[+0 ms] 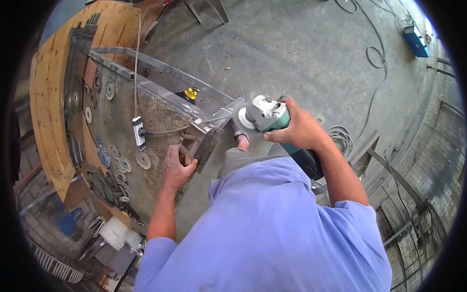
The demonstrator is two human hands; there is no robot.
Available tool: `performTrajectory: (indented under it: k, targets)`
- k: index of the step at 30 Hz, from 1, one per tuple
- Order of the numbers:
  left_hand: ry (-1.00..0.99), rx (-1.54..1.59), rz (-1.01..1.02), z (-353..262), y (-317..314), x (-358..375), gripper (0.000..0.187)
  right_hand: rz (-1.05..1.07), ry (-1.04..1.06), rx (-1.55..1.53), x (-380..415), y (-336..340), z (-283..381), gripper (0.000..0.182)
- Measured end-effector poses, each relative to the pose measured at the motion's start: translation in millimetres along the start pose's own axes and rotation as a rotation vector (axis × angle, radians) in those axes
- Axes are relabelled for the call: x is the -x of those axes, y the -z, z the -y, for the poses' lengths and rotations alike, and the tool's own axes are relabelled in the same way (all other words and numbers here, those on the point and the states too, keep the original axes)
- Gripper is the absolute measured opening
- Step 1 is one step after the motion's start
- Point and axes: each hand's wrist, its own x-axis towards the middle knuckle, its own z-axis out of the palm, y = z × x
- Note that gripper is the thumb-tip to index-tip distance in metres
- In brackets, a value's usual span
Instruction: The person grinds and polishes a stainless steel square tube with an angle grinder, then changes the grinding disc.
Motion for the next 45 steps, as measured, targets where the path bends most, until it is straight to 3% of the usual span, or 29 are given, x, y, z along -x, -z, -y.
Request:
performTrajectory:
  k: [11, 19, 29, 31, 32, 34, 37, 41, 43, 45]
  targets:
    - [-0.200, -0.268, -0.120, 5.5, -36.0, -33.5, 0.069, 0.378, 0.066, 0.006, -134.3, -0.7, -23.7, 0.102]
    - [-0.190, -0.271, -0.076, 5.6, -33.1, -33.1, 0.077, 0.604, 0.118, 0.063, -162.2, -5.0, 15.0, 0.097]
    - [-0.233, -0.259, -0.058, 5.6, -30.0, -37.0, 0.084, 0.541, 0.214, 0.079, -175.2, -15.4, 24.4, 0.084]
    - [-0.216, -0.238, -0.050, 1.3, -28.3, -38.4, 0.073, 0.539, 0.211, 0.114, -172.5, -11.2, 34.4, 0.078]
    - [-0.207, -0.228, -0.046, 0.6, -28.2, -38.6, 0.068, 0.540, 0.211, 0.134, -170.3, -10.0, 38.6, 0.084]
    - [-0.212, -0.257, -0.050, 3.1, -29.3, -36.8, 0.078, 0.543, 0.213, 0.173, -164.2, -8.5, 46.1, 0.096]
    - [-0.219, -0.275, -0.063, 4.6, -30.1, -36.2, 0.083, 0.516, 0.224, 0.211, -159.2, -7.5, 53.2, 0.094]
    - [-0.231, -0.212, -0.056, 0.6, -29.2, -39.7, 0.069, 0.471, 0.227, 0.245, -163.0, -11.4, 53.3, 0.083]
    - [-0.227, -0.229, -0.051, 0.5, -28.5, -39.0, 0.068, 0.462, 0.266, 0.235, -156.0, -8.4, 59.6, 0.070]
    - [-0.227, -0.238, -0.043, 1.0, -28.5, -38.4, 0.067, 0.452, 0.308, 0.233, -151.3, -12.0, 58.9, 0.068]
